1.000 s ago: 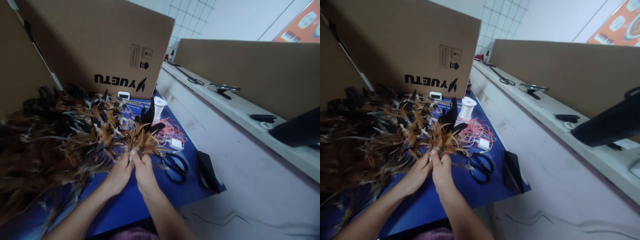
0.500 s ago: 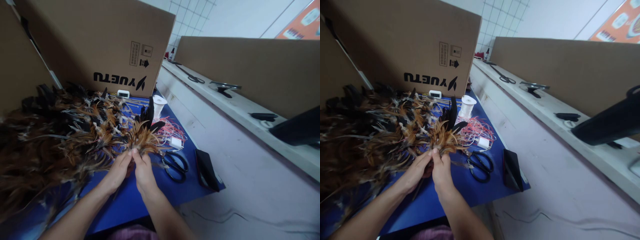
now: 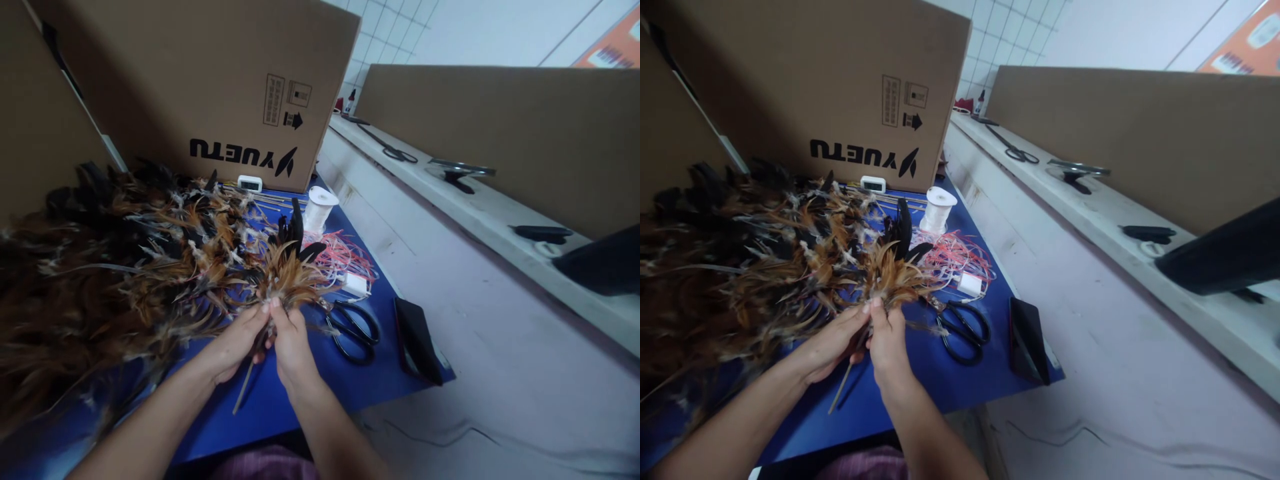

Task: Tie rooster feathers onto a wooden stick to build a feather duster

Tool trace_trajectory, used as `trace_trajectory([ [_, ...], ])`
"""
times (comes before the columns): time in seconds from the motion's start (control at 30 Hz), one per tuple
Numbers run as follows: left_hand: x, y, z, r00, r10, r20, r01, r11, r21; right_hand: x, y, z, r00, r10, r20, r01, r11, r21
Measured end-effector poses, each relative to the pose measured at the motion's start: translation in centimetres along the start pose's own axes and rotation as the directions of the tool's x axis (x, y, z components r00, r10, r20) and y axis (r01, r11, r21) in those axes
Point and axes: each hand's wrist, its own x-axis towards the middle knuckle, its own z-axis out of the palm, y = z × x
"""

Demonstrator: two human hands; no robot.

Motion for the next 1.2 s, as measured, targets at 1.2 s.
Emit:
trace_trajectory([
  [1.2,0.2,0.7,-0.8,0.982,-0.114,0.152,0.137,0.980,-0.144,0.2,0.3,-1.3,0.997,-0.069,0.047,0.071,0.997,-0.034],
])
